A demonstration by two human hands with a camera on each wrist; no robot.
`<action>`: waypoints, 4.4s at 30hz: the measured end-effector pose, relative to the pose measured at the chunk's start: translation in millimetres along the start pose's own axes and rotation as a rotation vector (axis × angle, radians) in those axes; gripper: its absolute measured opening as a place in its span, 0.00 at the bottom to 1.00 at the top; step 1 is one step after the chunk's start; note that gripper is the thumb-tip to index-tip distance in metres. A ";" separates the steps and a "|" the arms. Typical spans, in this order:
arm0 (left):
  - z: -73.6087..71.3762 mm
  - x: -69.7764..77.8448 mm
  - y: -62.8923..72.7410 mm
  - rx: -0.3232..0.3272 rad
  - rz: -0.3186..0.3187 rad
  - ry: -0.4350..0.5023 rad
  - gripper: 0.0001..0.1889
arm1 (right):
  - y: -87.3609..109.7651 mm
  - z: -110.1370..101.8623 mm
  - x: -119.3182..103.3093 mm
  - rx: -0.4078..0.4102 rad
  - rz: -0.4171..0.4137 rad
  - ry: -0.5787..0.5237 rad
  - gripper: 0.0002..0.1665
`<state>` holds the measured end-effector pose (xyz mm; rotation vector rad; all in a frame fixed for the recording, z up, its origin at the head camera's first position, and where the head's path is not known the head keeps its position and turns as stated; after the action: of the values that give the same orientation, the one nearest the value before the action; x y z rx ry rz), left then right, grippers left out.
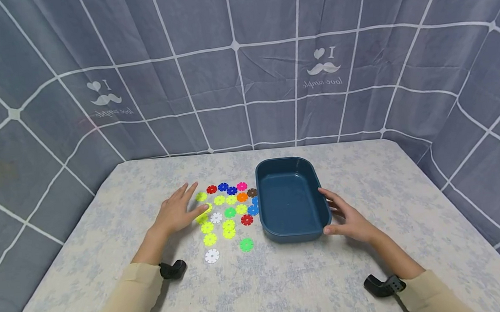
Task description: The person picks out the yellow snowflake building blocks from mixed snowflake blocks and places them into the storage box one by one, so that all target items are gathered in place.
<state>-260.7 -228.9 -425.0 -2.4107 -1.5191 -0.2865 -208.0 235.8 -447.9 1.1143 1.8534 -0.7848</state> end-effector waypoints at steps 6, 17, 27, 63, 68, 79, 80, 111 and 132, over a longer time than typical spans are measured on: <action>4.1 -3.7 -4.2 0.010 -0.025 0.050 0.45 | 0.2 2.9 1.3 0.004 -0.011 -0.044 0.56; 10.1 -5.9 -16.5 0.046 -0.085 0.098 0.41 | 1.9 5.5 2.4 0.041 -0.001 -0.097 0.53; 16.2 -2.4 -30.8 0.094 -0.194 0.186 0.33 | 1.1 7.2 6.1 0.056 -0.023 -0.145 0.53; 30.7 -5.2 -30.4 0.321 -0.401 0.438 0.16 | 3.2 10.7 16.0 0.046 -0.062 -0.181 0.51; 29.0 -6.9 -29.3 0.334 -0.385 0.466 0.14 | 2.8 10.7 15.7 0.047 -0.055 -0.183 0.51; 29.4 -5.1 -34.3 0.318 -0.424 0.559 0.12 | 1.9 10.2 16.0 0.036 -0.059 -0.187 0.52; 29.0 -4.6 -35.0 0.320 -0.429 0.567 0.12 | 1.9 10.2 16.0 0.035 -0.059 -0.187 0.52; -7.4 66.0 -76.3 0.345 -0.215 0.640 0.12 | 1.4 9.5 14.3 0.040 -0.054 -0.185 0.51; 0.7 104.1 -99.5 0.298 -0.158 0.636 0.11 | 1.1 8.6 13.8 0.039 -0.052 -0.173 0.52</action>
<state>-306.0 -99.6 -380.7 -1.7366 -1.3296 -0.7218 -208.1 234.7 -464.2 0.9930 1.7342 -0.9209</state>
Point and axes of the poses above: each hand's wrist, its own y-axis away from the middle knuckle, its own z-axis out of the palm, x = y × z, the point moved 1 cm from there along -y, towards the middle knuckle, and after that the axes turned 11 degrees about z, right-handed, at the moved point
